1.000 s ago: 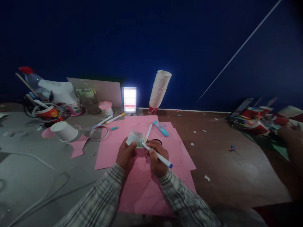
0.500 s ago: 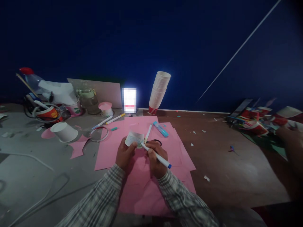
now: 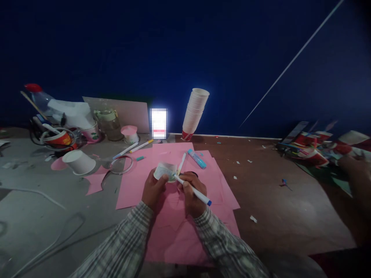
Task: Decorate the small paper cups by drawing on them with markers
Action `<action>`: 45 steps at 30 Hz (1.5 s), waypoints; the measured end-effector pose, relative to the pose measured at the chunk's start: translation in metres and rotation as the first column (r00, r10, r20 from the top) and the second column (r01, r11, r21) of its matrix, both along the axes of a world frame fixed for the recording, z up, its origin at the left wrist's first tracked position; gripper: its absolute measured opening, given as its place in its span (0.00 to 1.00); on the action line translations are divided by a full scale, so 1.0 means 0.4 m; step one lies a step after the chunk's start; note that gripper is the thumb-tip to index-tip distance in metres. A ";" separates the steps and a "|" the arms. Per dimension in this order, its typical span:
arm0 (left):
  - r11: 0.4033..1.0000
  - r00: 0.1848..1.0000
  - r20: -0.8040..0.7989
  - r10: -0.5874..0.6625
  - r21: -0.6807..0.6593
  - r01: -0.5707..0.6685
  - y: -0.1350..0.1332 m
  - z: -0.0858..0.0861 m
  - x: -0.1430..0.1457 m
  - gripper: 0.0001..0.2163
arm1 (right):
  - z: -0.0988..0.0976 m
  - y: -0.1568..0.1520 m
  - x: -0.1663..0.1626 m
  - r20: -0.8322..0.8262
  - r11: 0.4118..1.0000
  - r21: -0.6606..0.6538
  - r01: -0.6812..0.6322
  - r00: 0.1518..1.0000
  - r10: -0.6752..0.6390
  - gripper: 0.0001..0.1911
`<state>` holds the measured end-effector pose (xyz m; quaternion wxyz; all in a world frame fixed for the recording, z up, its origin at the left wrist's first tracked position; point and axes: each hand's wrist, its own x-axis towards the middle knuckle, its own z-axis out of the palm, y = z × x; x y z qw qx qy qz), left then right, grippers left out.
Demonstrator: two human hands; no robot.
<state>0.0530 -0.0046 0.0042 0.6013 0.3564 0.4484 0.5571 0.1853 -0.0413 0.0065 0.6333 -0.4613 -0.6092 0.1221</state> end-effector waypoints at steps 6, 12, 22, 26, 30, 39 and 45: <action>1.000 1.000 0.024 -0.019 0.009 0.019 -0.001 -0.003 0.002 0.20 | -0.002 0.001 0.004 -0.031 1.000 -0.030 -0.003 1.000 0.002 0.12; 0.999 1.000 0.017 -0.024 0.023 0.023 -0.003 -0.007 0.001 0.19 | -0.003 -0.001 0.004 -0.028 1.000 -0.015 0.002 1.000 -0.002 0.12; 0.999 0.999 0.019 -0.031 0.031 0.030 0.001 -0.013 -0.001 0.19 | -0.001 -0.001 0.001 -0.034 1.000 -0.003 0.001 0.999 -0.001 0.10; 0.999 0.999 0.032 -0.026 0.022 0.025 -0.001 -0.011 0.000 0.19 | 0.000 -0.001 0.000 -0.046 1.000 -0.015 -0.003 0.999 0.002 0.11; 0.999 0.999 0.032 -0.027 0.025 0.026 0.001 -0.016 0.001 0.20 | -0.001 -0.001 0.001 -0.033 1.000 0.004 -0.006 0.999 0.006 0.11; 0.999 0.998 0.054 -0.032 0.015 0.031 0.000 -0.024 -0.001 0.19 | -0.011 0.000 0.002 -0.078 0.998 -0.057 0.001 0.997 -0.005 0.11; 0.999 0.996 0.074 -0.045 -0.007 0.046 0.000 -0.017 0.003 0.22 | -0.023 -0.005 0.006 -0.120 0.991 -0.128 -0.048 0.992 0.033 0.12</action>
